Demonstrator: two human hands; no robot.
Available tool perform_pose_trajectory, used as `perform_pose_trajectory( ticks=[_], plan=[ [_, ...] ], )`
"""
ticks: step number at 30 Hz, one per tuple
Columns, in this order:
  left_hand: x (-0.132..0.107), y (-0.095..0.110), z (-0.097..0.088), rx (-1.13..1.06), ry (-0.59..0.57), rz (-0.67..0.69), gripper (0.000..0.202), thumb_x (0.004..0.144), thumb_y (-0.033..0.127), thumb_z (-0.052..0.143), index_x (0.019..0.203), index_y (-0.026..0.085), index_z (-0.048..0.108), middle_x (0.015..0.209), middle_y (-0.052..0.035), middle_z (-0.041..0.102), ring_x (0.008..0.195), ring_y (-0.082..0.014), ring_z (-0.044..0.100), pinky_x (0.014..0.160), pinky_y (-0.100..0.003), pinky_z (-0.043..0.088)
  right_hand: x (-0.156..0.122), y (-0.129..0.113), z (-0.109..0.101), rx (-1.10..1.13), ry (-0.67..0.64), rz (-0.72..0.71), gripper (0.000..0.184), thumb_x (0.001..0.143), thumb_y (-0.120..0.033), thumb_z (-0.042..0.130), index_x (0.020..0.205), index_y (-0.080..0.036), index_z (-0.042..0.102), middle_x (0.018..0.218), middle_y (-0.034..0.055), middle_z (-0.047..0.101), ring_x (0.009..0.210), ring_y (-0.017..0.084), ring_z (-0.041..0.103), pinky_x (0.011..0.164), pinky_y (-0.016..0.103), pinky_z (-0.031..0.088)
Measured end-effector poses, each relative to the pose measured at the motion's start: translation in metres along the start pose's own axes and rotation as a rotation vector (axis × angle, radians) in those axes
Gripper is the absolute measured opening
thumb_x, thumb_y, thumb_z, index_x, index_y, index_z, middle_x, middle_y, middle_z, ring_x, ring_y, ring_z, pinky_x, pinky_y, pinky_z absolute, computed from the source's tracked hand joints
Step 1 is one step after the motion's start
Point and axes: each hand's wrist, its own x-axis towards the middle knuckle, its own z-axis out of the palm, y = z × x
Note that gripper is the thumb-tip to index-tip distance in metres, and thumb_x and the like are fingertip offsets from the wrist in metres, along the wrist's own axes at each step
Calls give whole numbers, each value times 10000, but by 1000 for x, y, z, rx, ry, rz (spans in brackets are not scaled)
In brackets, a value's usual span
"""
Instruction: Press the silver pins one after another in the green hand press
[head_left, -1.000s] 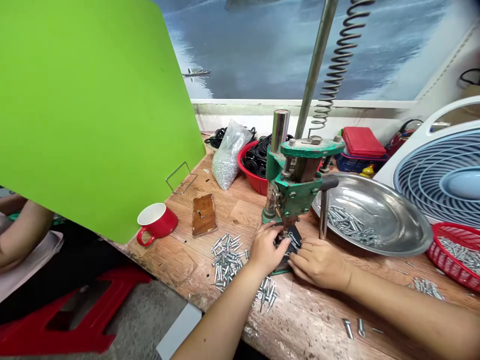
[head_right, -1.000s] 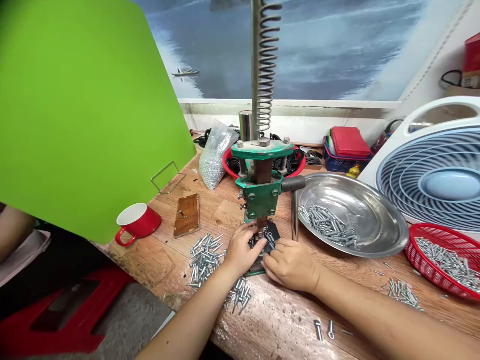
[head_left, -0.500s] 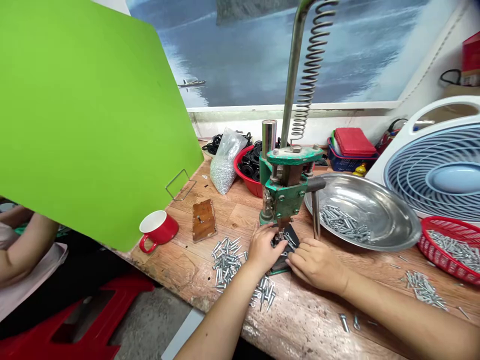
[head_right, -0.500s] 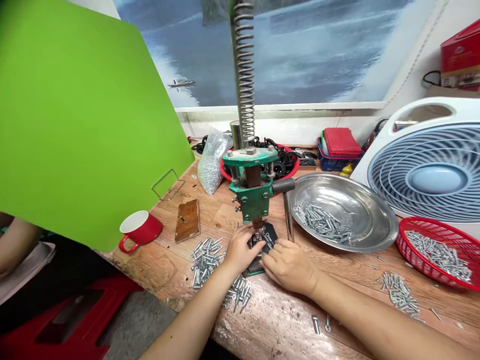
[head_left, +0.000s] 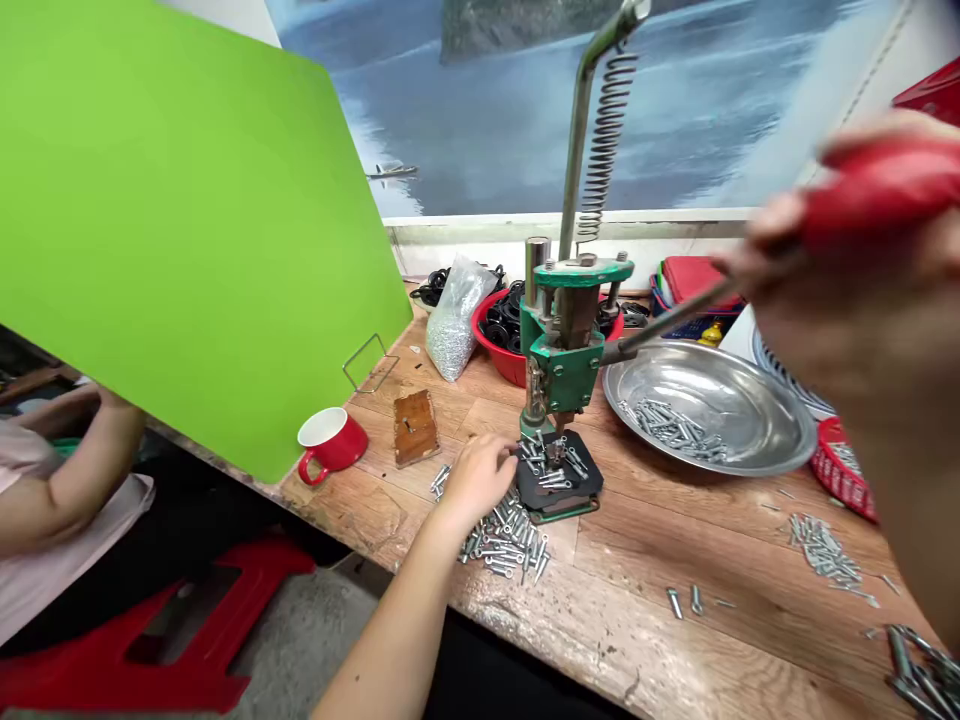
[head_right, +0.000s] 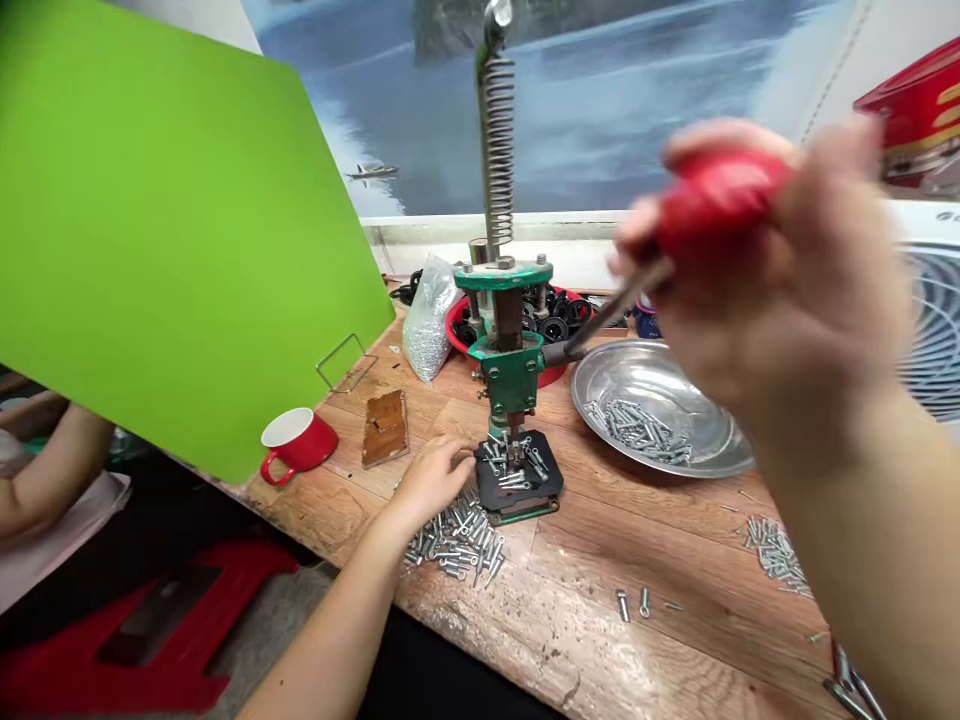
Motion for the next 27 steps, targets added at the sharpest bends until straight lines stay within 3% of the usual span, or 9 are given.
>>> perform_pose_trajectory(
  ticks=[2, 4, 6, 8, 9, 12, 16, 22, 27],
  plan=[
    [-16, -11, 0, 112, -58, -68, 204, 806, 264, 489, 942, 206, 630, 1002, -63, 616, 999, -209, 531, 917, -356, 381, 33, 2, 17, 265, -51, 72, 771, 768, -245, -206, 1240, -17, 360, 1135, 37, 493, 1055, 103, 462, 770, 281, 350],
    [-32, -21, 4, 203, -97, -114, 207, 808, 294, 494, 944, 213, 628, 1070, -73, 591, 1037, -221, 509, 931, -370, 362, 38, 8, 32, 363, -77, 155, 646, 816, -242, -125, 1316, 8, 199, 1146, 69, 479, 1090, 117, 443, 800, 273, 352],
    [-44, -29, 9, 255, -97, -141, 225, 816, 311, 486, 974, 219, 618, 1150, -75, 555, 1096, -228, 470, 965, -384, 325, 9, 19, 48, 249, 59, 204, 511, 913, -294, 91, 1268, -18, 333, 1111, 77, 509, 1061, 127, 483, 834, 275, 375],
    [-50, -33, 14, 266, -76, -147, 227, 825, 316, 474, 976, 220, 614, 1185, -74, 532, 1133, -227, 441, 989, -389, 295, -42, 35, 66, 6, 255, 225, 342, 915, -335, 352, 1002, -72, 551, 967, 57, 568, 934, 115, 535, 842, 259, 400],
    [-50, -35, 16, 263, -65, -148, 217, 826, 314, 473, 956, 217, 616, 1181, -74, 532, 1135, -225, 439, 990, -388, 292, -70, 45, 76, -101, 246, 270, 314, 897, -350, 414, 845, -90, 583, 858, 44, 579, 843, 109, 543, 792, 242, 413],
    [-47, -35, 22, 254, -41, -166, 162, 812, 292, 493, 860, 206, 621, 1133, -72, 548, 1097, -216, 462, 977, -371, 308, -136, 74, 110, -170, -161, 409, 294, 908, -353, 398, 871, -142, 598, 852, 39, 591, 790, 126, 543, 711, 243, 422],
    [-41, -34, 26, 252, -25, -191, 121, 795, 256, 509, 798, 200, 617, 1117, -65, 550, 1078, -207, 477, 969, -355, 321, -155, 95, 147, -283, -409, 330, 264, 909, -347, 407, 994, -188, 601, 967, 42, 577, 933, 158, 503, 832, 285, 370],
    [-40, -37, 25, 235, -5, -160, 192, 818, 219, 451, 909, 187, 618, 1126, -81, 552, 1087, -194, 480, 966, -335, 333, -147, 100, 154, -301, -472, 304, 301, 926, -342, 373, 876, -165, 611, 875, 45, 570, 882, 150, 487, 808, 281, 341],
    [-36, -40, 18, 225, -63, -174, 170, 782, 192, 476, 869, 187, 622, 1144, -81, 542, 1094, -209, 476, 967, -337, 335, -153, 88, 130, -283, -553, 318, 369, 948, -337, 303, 793, -149, 580, 812, 35, 565, 774, 118, 500, 705, 233, 363]
  ],
)
